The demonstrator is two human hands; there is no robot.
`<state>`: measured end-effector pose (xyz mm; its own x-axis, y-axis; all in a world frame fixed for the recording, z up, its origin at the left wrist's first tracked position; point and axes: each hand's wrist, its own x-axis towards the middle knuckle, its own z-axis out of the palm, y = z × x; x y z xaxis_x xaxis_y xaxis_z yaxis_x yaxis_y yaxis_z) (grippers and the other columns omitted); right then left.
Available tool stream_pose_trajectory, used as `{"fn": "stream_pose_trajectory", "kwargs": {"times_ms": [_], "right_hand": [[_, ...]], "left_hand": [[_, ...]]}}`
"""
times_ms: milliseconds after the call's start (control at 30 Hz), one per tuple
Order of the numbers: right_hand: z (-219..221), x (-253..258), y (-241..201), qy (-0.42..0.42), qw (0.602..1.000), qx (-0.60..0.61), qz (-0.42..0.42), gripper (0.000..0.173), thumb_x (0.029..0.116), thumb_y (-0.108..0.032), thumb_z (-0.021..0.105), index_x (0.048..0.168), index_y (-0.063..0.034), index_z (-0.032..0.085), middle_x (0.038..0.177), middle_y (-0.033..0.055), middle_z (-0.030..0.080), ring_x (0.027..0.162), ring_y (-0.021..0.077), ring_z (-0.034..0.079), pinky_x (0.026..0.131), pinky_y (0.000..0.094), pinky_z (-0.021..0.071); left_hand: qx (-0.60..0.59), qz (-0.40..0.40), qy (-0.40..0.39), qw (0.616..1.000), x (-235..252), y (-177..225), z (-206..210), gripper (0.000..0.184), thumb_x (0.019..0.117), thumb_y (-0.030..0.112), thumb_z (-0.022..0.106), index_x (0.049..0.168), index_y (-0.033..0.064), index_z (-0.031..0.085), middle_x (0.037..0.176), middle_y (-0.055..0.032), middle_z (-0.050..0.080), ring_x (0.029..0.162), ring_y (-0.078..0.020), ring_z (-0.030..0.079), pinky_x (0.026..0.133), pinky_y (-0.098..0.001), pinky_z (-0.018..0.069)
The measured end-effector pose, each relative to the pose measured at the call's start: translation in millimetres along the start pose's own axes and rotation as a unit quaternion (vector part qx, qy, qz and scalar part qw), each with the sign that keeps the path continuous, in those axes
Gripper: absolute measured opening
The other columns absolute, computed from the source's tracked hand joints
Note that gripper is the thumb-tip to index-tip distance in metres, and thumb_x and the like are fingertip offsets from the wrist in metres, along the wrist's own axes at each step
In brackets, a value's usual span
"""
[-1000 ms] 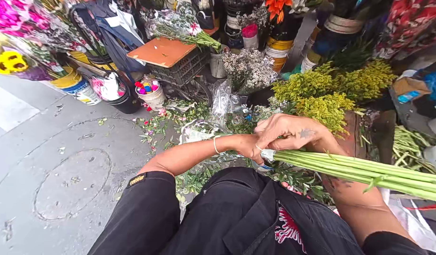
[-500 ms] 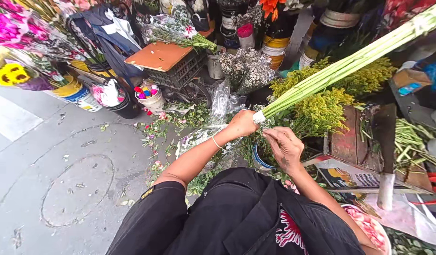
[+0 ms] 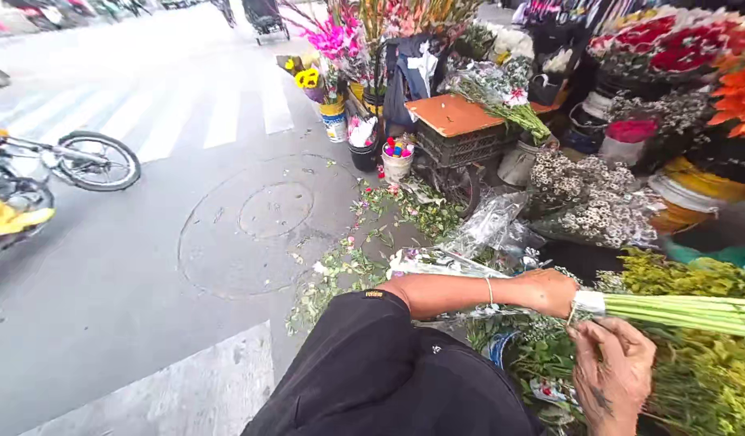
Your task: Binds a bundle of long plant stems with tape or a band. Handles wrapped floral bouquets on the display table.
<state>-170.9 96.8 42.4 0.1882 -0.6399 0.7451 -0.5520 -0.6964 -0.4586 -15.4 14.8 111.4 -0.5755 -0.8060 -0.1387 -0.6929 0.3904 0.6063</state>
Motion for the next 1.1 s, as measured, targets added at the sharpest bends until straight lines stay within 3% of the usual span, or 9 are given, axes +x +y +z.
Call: {"fn": "stream_pose_trajectory", "kwargs": {"times_ms": [133,233,333,467,567,700,800,933,1100], "right_hand": [[-6.0,-22.5,17.8,-0.257,0.943,0.188,0.1,0.033,0.1081,-0.033,0.047,0.11,-0.0028,0.059,0.091,0.0016,0.074,0.062,0.0041,0.068,0.058,0.0225,0.0603],[-10.3,-17.9,47.7,-0.353,0.914,0.163,0.117,0.038,0.1051,-0.023,0.052,0.128,0.0056,0.06,0.104,0.0133,0.076,0.081,0.0242,0.075,0.077,0.048,0.06],[0.1,34.0,51.3,-0.396,0.876,0.274,0.018,0.045,0.1074,-0.031,0.048,0.148,-0.0111,0.054,0.136,0.0048,0.066,0.112,0.0089,0.067,0.097,0.0298,0.0553],[44.9,95.8,-0.1,-0.356,0.783,0.5,-0.095,0.024,0.1044,-0.025,0.057,0.106,-0.0208,0.08,0.115,-0.0002,0.074,0.122,0.0142,0.062,0.109,0.0339,0.048],[107.4,66.6,-0.4,-0.137,0.708,0.633,0.28,0.024,0.0882,0.004,0.051,0.082,-0.0059,0.071,0.087,0.0076,0.076,0.094,0.02,0.073,0.095,0.0382,0.057],[158.3,11.4,0.1,-0.171,0.771,0.33,0.518,0.021,0.1011,-0.001,0.051,0.121,0.002,0.057,0.101,0.007,0.068,0.086,0.0107,0.067,0.075,0.0285,0.0567],[147.6,17.7,-51.4,-0.388,0.857,0.277,0.196,0.018,0.0978,-0.012,0.064,0.105,0.0002,0.075,0.101,0.0076,0.076,0.094,0.0094,0.071,0.088,0.028,0.0582],[152.3,110.6,-90.9,-0.262,0.941,0.024,-0.211,0.033,0.0992,-0.03,0.066,0.128,-0.013,0.067,0.125,0.0128,0.07,0.122,0.0277,0.064,0.11,0.0484,0.045],[257.9,138.5,-24.7,-0.519,0.823,-0.219,0.07,0.042,0.0878,-0.036,0.076,0.113,-0.003,0.07,0.098,0.0287,0.071,0.095,0.051,0.068,0.081,0.0696,0.0479]], "left_hand": [[-0.021,0.018,-0.07,0.997,-26.9,-17.9,-15.9,0.031,0.087,0.011,0.079,0.108,-0.0097,0.07,0.103,-0.0258,0.07,0.101,-0.0381,0.067,0.092,-0.059,0.0497],[-0.044,0.028,-0.163,0.985,-69.0,-11.7,-28.4,0.026,0.0832,0.011,0.084,0.098,-0.0068,0.072,0.088,-0.018,0.07,0.085,-0.027,0.066,0.078,-0.0491,0.0521],[-0.023,0.035,-0.232,0.972,-97.2,-3.4,-24.2,0.035,0.0794,0.022,0.089,0.095,-0.0049,0.071,0.083,-0.0152,0.069,0.079,-0.0257,0.065,0.071,-0.0479,0.0498],[-0.046,-0.015,-0.229,0.972,-114.6,-15.7,-23.5,0.041,0.0794,0.022,0.088,0.104,-0.0048,0.07,0.093,-0.0192,0.068,0.089,-0.0321,0.064,0.079,-0.0572,0.0484],[0.004,0.06,-0.178,0.982,-117.0,-48.7,-35.8,0.032,0.0832,0.018,0.084,0.101,-0.0053,0.072,0.089,-0.0196,0.069,0.087,-0.0336,0.066,0.082,-0.0559,0.05],[0.027,0.005,-0.1,0.995,-141.0,-100.4,-69.8,0.034,0.0912,0.024,0.077,0.107,-0.0046,0.069,0.093,-0.0208,0.069,0.091,-0.0356,0.066,0.085,-0.0564,0.0497],[0.028,-0.078,-0.062,0.995,-151.0,-148.0,-85.2,0.034,0.0952,0.022,0.071,0.115,-0.0048,0.067,0.105,-0.025,0.069,0.103,-0.0417,0.065,0.092,-0.0619,0.0487],[0.064,-0.177,-0.008,0.982,-152.4,-204.0,-88.8,0.028,0.0939,0.011,0.064,0.117,-0.004,0.065,0.112,-0.0266,0.068,0.11,-0.0451,0.065,0.093,-0.0648,0.0485],[0.146,-0.14,0.011,0.979,-140.9,-237.3,-95.9,0.036,0.0918,-0.002,0.063,0.128,-0.0044,0.062,0.127,-0.0267,0.063,0.123,-0.0461,0.058,0.106,-0.0679,0.0371]]}}
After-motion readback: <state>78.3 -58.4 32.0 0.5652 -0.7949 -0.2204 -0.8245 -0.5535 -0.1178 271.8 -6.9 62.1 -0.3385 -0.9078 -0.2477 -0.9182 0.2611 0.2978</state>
